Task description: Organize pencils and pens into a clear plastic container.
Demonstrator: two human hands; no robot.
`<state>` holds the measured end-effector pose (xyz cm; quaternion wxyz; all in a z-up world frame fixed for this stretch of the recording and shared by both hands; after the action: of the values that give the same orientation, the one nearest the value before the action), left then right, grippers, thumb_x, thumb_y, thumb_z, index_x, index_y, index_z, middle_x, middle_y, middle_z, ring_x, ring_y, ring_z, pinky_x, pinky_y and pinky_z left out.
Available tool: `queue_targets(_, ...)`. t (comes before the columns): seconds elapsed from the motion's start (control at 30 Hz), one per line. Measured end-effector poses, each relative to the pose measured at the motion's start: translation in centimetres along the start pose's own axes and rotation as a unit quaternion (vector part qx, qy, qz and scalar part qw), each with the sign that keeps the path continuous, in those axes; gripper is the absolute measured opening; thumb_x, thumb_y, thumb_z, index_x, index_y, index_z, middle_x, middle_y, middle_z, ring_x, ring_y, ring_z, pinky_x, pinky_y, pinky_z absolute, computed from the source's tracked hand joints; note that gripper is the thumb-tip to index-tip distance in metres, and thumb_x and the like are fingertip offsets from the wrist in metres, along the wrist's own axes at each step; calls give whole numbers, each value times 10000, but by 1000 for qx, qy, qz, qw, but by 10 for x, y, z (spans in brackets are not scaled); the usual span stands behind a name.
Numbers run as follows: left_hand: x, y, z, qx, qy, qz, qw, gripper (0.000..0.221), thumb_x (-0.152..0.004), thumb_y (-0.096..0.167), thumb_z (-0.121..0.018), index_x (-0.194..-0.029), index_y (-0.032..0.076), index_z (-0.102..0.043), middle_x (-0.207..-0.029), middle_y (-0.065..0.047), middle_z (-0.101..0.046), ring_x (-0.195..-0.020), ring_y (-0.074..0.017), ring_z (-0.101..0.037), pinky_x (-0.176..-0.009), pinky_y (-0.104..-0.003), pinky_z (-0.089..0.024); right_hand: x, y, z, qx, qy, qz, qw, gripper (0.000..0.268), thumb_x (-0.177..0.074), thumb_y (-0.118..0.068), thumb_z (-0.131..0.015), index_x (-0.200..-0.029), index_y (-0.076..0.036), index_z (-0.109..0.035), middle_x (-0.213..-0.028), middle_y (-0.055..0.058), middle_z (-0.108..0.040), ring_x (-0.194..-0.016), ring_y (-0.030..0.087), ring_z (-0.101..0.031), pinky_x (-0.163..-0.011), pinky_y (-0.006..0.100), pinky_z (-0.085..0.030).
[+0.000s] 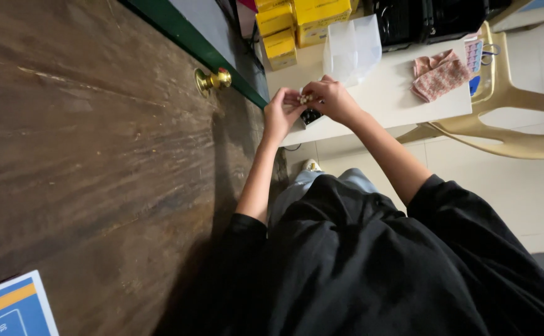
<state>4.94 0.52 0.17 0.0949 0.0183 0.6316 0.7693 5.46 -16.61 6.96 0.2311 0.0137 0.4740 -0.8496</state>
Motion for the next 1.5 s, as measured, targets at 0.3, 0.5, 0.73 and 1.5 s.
queue_targets(0.3,3,27,2,-71,5,1,997,280,-849,6,-806,-1087,5,-658,-985,-91,-741,-867,-132,-748,-738,-289,-622,-3,34,-18,79,-35,35,996,218,-784,-4,-789,-979,-69,-716,-958,84,-746,-966,328,-670,-884,429,-573)
queue_targets(0.5,2,10,-3,-33,28,43,998,296,-869,49,-817,-1098,15,-632,-935,-56,-746,-842,-104,-734,-739,-259,-613,-10,0,-3,27,-64,53,996,323,-716,-81,-849,-1011,-33,-724,-923,102,-733,-919,353,-643,-817,440,-557)
queue_targets(0.73,-5,10,1,0,19,30,999,280,-850,9,-814,-1075,-11,-649,-922,-57,-734,-815,-92,-698,-737,-248,-604,-10,19,-6,57,-62,8,996,273,-771,-137,-874,-991,-67,-727,-924,86,-737,-914,323,-661,-809,430,-561)
queue_targets(1.5,-9,9,-20,-157,-77,-129,976,340,-956,173,-760,-1277,112,-666,-1157,-89,-706,-1095,-259,-652,-1053,-457,-467,-36,-43,35,54,-54,49,996,217,-767,-128,-846,-959,-49,-786,-878,90,-751,-875,291,-666,-767,413,-577)
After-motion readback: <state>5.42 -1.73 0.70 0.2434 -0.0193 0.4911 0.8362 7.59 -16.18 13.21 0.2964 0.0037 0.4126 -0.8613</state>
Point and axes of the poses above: each hand's wrist, its own x-axis away from the middle knuckle, its own z-axis out of the back of the hand, y = z × x, the point moved 5 cm from there along -x, towards the middle knuckle
